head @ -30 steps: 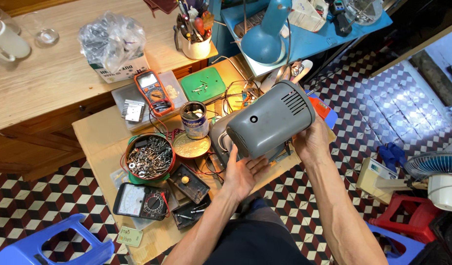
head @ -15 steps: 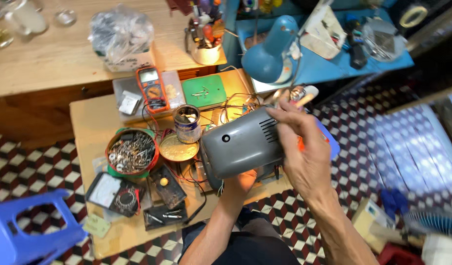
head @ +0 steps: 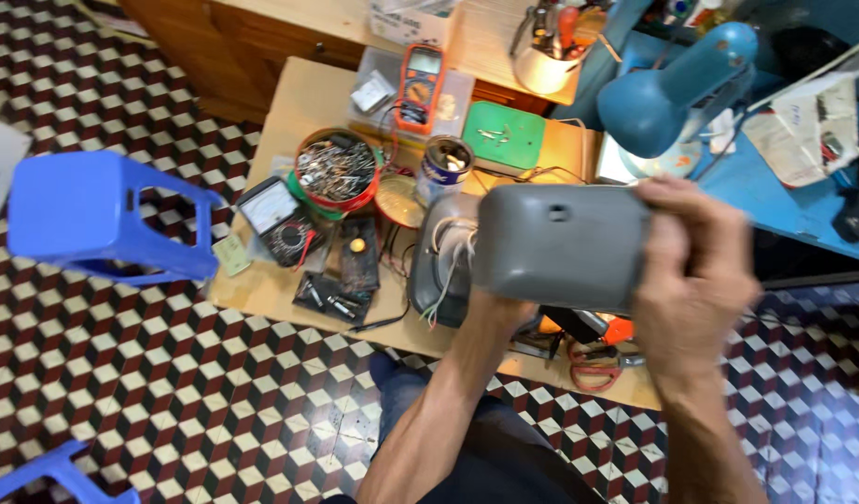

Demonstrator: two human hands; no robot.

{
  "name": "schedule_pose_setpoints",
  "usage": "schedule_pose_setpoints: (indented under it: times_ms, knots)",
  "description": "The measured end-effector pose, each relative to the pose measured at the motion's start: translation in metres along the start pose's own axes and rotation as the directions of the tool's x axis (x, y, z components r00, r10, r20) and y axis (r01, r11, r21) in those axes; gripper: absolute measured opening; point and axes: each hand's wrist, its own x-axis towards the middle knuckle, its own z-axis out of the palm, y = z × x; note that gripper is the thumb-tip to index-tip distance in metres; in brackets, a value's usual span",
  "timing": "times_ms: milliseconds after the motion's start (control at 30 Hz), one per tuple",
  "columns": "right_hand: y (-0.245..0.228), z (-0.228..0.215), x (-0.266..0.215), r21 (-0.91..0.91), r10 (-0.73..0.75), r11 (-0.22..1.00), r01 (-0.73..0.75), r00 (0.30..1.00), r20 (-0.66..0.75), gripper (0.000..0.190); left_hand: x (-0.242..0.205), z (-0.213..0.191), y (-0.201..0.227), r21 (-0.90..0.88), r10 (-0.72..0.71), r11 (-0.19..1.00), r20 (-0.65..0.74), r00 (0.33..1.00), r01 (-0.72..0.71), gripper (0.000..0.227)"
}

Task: The person assembles a small grey appliance using a cordless drill. They attach a motor housing to a base, secure a cover, and tighten screws on a vented casing. The person also uses a flashlight to inspect the interior of the casing.

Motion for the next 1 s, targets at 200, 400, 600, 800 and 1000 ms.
schedule_pose_setpoints:
  times_ms: [200, 400, 600, 800, 1000]
  knots:
    - [0.012, -0.044, -0.01, 0.342, 0.099, 0.938, -0.048, 0.986, -0.132, 0.007, -0.029, 0.046, -0.01, 0.034, 0.045, 0.999, -0.418, 0.907, -0.033, 0.033]
    - [0.066, -0.031, -0.034, 0.698, 0.313, 0.704, -0.127, 0.938, -0.145, 0.008, -0.053, 0.079, 0.011, 0.245, 0.213, 0.964, -0.496, 0.842, -0.1, 0.037]
    - [0.108, 0.033, -0.083, 0.782, 0.562, 0.511, -0.357, 0.827, 0.01, 0.013, -0.092, 0.099, 0.056, 0.51, 0.416, 0.853, -0.536, 0.735, -0.111, 0.04]
    - [0.148, 0.107, -0.128, 0.871, 0.631, 0.162, -0.464, 0.727, 0.271, 0.02, -0.102, 0.064, 0.076, 0.489, 0.473, 0.857, -0.624, 0.623, -0.161, 0.034]
    - [0.203, 0.147, -0.132, 0.805, 0.623, 0.102, -0.584, 0.669, 0.406, 0.02, -0.083, 0.009, 0.076, 0.528, 0.534, 0.824, -0.597, 0.598, -0.208, 0.029]
